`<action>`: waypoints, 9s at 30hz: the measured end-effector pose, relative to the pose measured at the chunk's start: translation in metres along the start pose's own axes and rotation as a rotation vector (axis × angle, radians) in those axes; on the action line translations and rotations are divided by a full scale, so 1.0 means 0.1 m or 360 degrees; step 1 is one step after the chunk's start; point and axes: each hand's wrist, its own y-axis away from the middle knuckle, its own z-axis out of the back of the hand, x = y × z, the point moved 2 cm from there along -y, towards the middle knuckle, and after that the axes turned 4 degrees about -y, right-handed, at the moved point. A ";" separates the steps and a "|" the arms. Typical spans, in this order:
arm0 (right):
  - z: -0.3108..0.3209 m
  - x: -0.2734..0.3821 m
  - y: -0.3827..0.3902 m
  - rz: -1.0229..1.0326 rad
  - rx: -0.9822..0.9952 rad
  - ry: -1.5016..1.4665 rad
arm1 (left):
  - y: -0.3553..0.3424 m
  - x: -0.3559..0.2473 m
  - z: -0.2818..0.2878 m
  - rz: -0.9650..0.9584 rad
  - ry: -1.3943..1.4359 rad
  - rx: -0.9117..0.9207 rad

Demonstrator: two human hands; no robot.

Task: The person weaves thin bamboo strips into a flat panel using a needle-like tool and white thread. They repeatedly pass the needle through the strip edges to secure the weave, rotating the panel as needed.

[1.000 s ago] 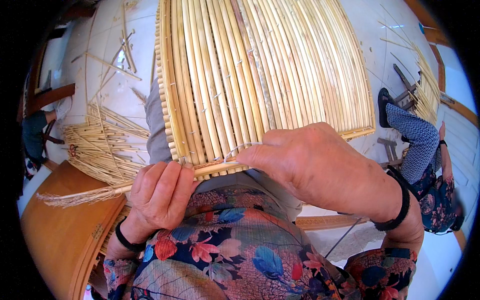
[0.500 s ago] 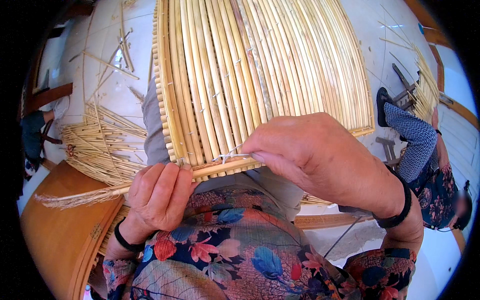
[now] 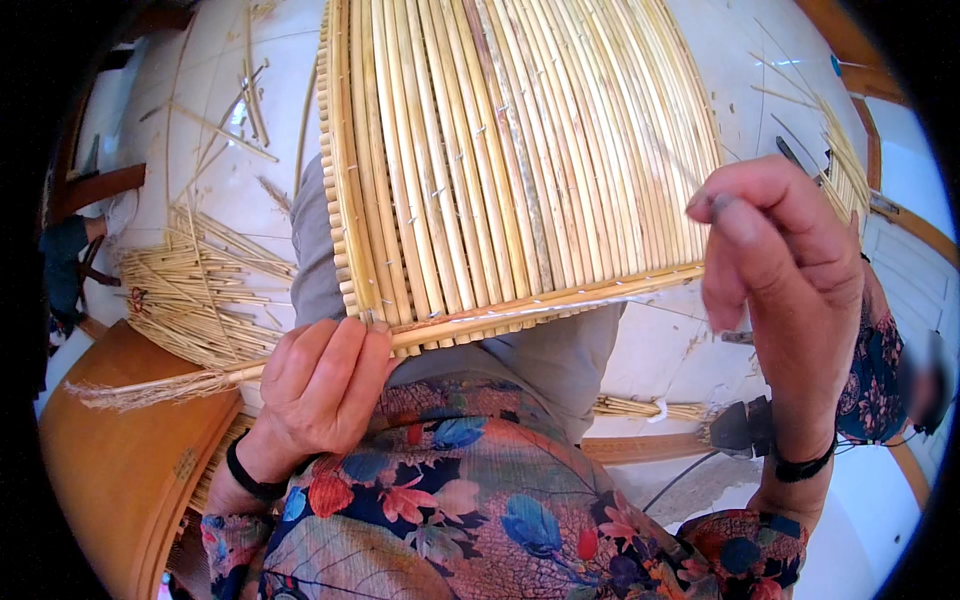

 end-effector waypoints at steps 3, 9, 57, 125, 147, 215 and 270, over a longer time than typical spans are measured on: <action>-0.14 0.05 -0.03 0.0376 0.0254 0.0446 | 0.01 -0.01 -0.01 0.0003 0.0000 -0.0007; -0.64 0.06 -0.18 0.0486 0.0808 0.0921 | 0.00 -0.01 0.02 0.0033 -0.0010 -0.0012; -0.72 -0.05 -0.46 0.0279 0.1394 0.0738 | 0.00 -0.01 0.01 -0.0025 0.0019 0.0035; -0.74 1.47 0.22 0.1647 0.0933 0.1761 | -0.15 0.11 1.23 -0.0386 -0.0242 -0.0654; -1.12 0.35 -0.39 0.1052 0.1251 0.1253 | 0.21 0.48 0.15 -0.0188 0.0528 -0.0272; -1.47 -0.01 -1.04 0.1266 0.1550 0.1193 | 0.33 0.96 -0.19 -0.0085 0.0582 0.0073; -0.63 -0.06 -0.49 -0.0030 0.0749 -0.0010 | 0.20 0.87 -0.11 -0.0065 0.0604 0.0438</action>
